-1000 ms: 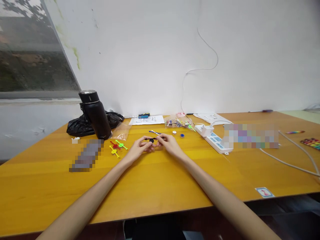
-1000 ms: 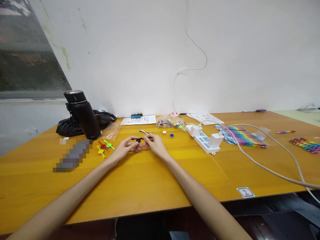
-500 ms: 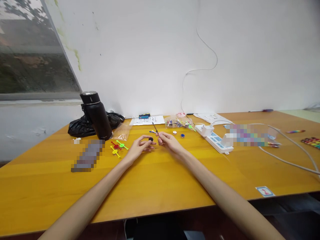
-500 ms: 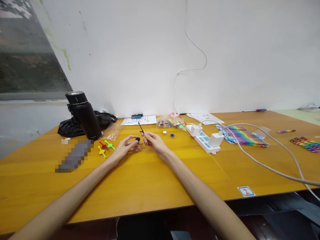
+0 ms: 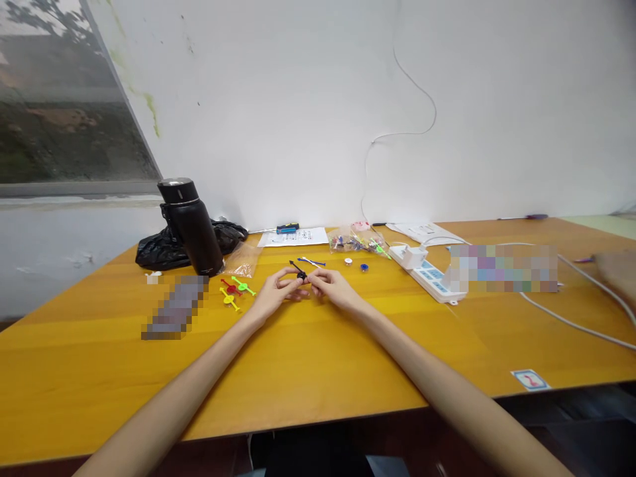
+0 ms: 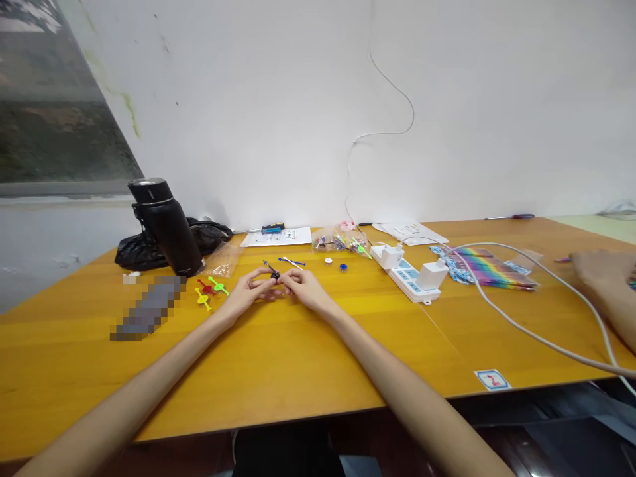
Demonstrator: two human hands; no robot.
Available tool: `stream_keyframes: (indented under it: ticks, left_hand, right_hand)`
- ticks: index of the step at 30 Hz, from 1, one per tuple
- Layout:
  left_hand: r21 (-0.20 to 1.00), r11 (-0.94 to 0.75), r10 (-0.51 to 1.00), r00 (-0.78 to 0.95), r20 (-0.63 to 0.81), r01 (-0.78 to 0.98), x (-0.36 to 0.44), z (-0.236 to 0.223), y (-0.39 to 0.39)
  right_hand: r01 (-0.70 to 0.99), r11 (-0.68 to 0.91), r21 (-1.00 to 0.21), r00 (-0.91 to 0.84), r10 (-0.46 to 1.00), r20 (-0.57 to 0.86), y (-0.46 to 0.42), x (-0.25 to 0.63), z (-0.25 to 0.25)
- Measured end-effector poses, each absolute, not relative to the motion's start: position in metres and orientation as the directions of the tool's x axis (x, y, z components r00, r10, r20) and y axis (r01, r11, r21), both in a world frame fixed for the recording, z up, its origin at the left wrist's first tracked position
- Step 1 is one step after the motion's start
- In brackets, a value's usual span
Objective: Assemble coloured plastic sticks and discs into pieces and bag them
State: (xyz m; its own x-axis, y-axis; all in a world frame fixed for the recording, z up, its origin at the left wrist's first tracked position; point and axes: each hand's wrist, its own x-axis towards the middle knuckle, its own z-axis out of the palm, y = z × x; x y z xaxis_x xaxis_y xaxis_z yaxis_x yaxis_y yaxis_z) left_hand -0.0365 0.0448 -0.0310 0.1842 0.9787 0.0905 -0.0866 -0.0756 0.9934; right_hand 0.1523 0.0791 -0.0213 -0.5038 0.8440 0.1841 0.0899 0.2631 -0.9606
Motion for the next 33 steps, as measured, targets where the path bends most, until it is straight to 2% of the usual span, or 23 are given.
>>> stream_keyframes:
  ticks: [13,21,27,33]
  left_hand:
    - [0.991,-0.113,0.974,0.19,0.126,-0.079,-0.0389,-0.0383,0.0496]
    - [0.992,-0.121,0.97,0.209,0.128,-0.043,-0.0395,-0.0402,0.0495]
    - [0.993,-0.108,0.977,0.179,0.115,-0.051,-0.0371,-0.0372,0.048]
    - [0.976,-0.216,0.972,0.097,0.214,0.01,-0.0377,-0.0388,0.048]
  right_hand:
    - [0.226,0.423,-0.877,-0.464,0.839,0.285,0.0714,0.1507,-0.0209]
    - [0.233,0.362,-0.902,-0.482,0.849,0.216,0.0746,0.1515,-0.0272]
    - [0.265,0.42,-0.868,-0.538,0.812,0.228,0.0706,0.153,-0.0249]
    - [0.299,0.463,-0.834,-0.548,0.8,0.247,0.0687,0.1478,-0.0291]
